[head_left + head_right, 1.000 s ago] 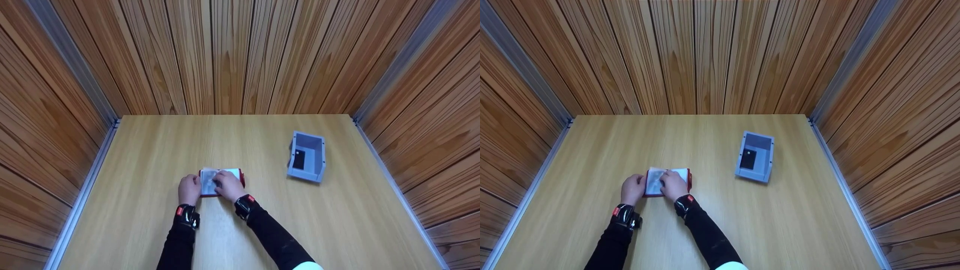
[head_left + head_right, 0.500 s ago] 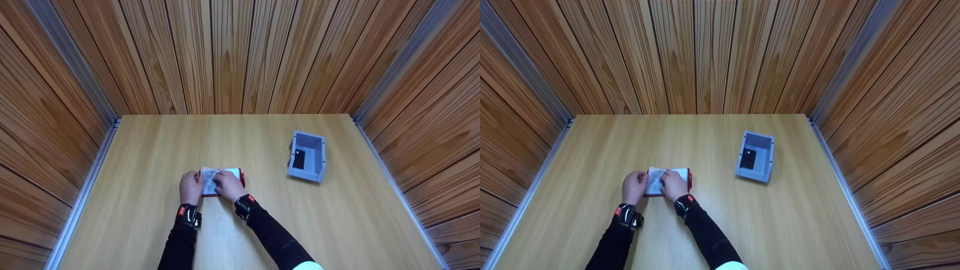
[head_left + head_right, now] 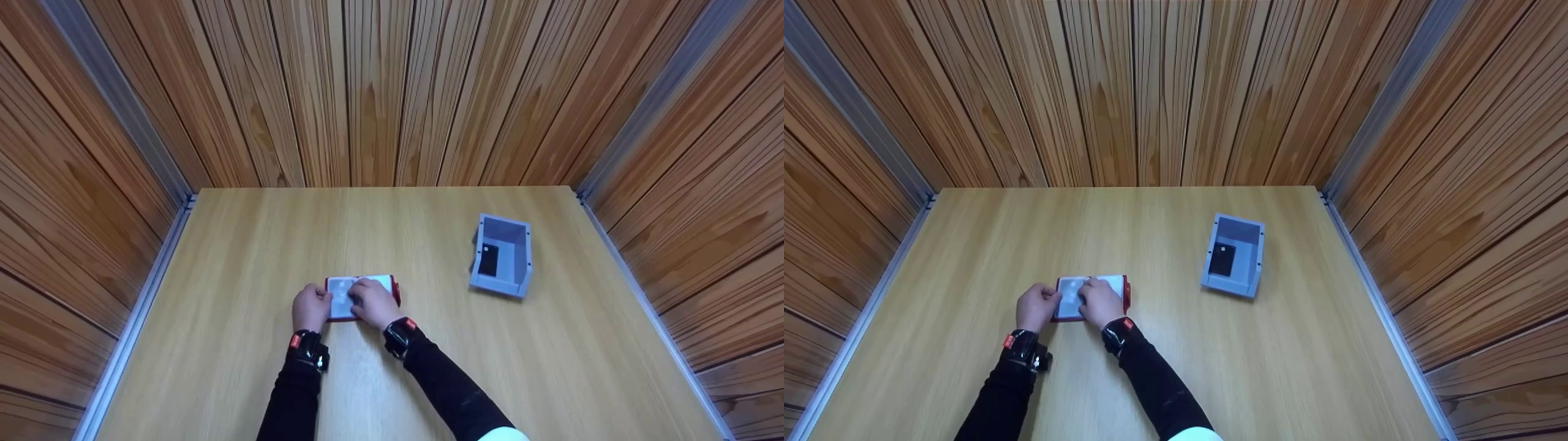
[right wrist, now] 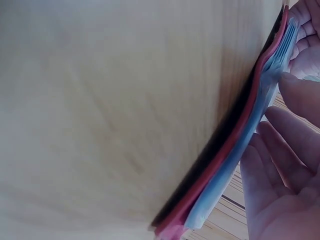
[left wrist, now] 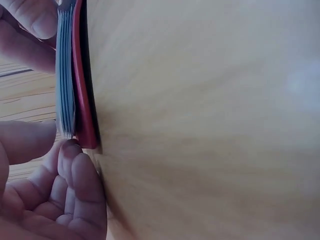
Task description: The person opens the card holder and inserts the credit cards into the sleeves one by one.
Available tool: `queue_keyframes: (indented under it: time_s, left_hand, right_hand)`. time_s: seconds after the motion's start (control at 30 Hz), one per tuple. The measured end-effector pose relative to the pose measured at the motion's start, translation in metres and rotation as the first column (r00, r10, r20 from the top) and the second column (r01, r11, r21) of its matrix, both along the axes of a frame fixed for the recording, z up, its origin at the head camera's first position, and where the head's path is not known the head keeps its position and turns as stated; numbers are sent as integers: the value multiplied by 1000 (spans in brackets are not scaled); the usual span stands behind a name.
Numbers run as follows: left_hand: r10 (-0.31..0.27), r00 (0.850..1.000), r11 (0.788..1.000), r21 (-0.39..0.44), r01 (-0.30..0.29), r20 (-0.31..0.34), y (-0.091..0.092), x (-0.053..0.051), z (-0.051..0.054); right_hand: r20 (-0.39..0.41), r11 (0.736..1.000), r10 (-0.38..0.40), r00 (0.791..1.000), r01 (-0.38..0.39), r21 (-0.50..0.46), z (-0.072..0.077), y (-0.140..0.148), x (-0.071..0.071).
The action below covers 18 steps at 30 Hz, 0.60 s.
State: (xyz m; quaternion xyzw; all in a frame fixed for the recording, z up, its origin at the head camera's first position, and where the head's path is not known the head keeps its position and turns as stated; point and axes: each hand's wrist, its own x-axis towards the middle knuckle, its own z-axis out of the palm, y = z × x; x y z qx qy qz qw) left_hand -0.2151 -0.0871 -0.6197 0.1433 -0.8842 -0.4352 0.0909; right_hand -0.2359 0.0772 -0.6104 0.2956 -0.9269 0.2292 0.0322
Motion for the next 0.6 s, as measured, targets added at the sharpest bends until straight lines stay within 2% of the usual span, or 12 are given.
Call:
queue_keyframes:
  time_s: [0.13, 0.2, 0.3, 0.47, 0.6]
  left_hand:
    - [-8, 1000, 1000, 12, 8, -26, -1, 0, -1]
    - [-9, 998, 1000, 6, 10, -55, -1, 1, 1]
    - [-16, 998, 1000, 9, 17, -60, -2, 2, 3]
    - [-8, 1000, 1000, 16, 7, 15, -1, 1, 6]
    - [-5, 999, 1000, -1, 5, 46, 0, 0, 6]
  right_hand:
    - [1, 1000, -1, 1000, 1, 0, 0, 1, 0]
    - [6, 1000, -3, 1000, 3, 4, 0, 1, 0]
    - [4, 1000, 3, 1000, -3, 11, 0, 1, 0]
    - [-28, 1000, 23, 999, -23, 7, 0, 1, -1]
    - [-5, 999, 19, 1000, -19, -26, 2, 1, -1]
